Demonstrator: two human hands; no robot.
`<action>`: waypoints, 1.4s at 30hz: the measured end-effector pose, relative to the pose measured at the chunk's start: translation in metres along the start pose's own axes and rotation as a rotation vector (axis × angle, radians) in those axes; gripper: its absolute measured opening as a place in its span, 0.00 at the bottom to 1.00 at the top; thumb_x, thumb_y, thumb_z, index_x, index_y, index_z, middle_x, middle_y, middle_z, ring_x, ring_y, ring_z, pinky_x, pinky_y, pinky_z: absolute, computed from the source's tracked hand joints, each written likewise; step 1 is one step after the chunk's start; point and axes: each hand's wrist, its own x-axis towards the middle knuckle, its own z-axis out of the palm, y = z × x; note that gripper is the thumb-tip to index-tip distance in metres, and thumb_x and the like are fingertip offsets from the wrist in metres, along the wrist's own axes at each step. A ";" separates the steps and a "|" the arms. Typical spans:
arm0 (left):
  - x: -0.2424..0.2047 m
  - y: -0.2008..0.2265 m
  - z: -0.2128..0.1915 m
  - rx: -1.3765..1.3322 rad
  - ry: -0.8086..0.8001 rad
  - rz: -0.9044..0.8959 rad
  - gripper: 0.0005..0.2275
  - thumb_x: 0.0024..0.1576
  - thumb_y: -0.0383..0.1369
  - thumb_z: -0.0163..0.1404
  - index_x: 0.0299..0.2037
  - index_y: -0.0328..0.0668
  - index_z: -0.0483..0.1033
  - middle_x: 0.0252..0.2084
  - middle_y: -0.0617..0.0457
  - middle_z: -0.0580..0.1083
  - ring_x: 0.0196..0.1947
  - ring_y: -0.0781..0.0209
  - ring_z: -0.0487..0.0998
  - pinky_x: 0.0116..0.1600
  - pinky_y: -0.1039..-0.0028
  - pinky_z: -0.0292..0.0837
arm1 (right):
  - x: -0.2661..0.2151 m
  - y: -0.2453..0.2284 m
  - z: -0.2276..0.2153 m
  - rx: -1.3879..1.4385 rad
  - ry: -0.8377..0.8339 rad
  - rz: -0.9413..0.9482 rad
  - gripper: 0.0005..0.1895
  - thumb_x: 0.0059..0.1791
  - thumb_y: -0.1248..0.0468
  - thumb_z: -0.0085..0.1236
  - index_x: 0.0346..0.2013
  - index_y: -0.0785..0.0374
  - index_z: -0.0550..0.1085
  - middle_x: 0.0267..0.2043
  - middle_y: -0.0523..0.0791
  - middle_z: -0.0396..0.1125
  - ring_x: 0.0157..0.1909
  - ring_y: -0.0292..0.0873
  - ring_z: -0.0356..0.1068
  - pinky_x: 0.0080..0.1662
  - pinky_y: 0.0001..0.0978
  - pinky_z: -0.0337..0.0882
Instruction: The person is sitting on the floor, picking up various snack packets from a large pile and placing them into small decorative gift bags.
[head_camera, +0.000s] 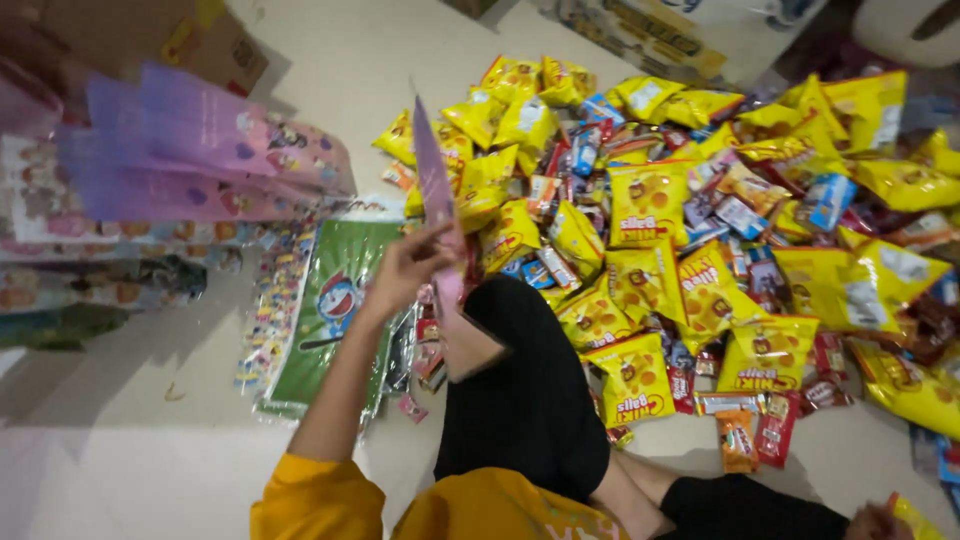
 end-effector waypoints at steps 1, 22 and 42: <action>-0.001 0.011 0.013 -0.022 -0.098 0.072 0.17 0.60 0.21 0.51 0.59 0.40 0.75 0.41 0.53 0.77 0.32 0.66 0.76 0.35 0.87 0.78 | -0.011 -0.019 0.016 0.006 0.017 0.015 0.11 0.63 0.68 0.63 0.58 0.71 0.83 0.47 0.57 0.75 0.48 0.52 0.73 0.56 0.39 0.72; -0.080 0.084 0.096 -0.348 -0.711 0.310 0.08 0.66 0.33 0.48 0.43 0.39 0.78 0.39 0.56 0.65 0.44 0.61 0.67 0.51 0.70 0.63 | 0.105 -0.504 -0.132 1.551 -0.384 0.415 0.14 0.45 0.70 0.66 0.45 0.68 0.77 0.44 0.49 0.73 0.48 0.45 0.74 0.52 0.32 0.77; 0.008 0.120 0.244 -0.062 -0.365 0.700 0.05 0.66 0.30 0.42 0.42 0.44 0.71 0.58 0.44 0.72 0.65 0.45 0.69 0.67 0.58 0.67 | 0.057 -0.433 -0.302 0.770 -0.261 -0.791 0.13 0.52 0.59 0.47 0.40 0.58 0.79 0.49 0.45 0.77 0.60 0.52 0.77 0.67 0.50 0.70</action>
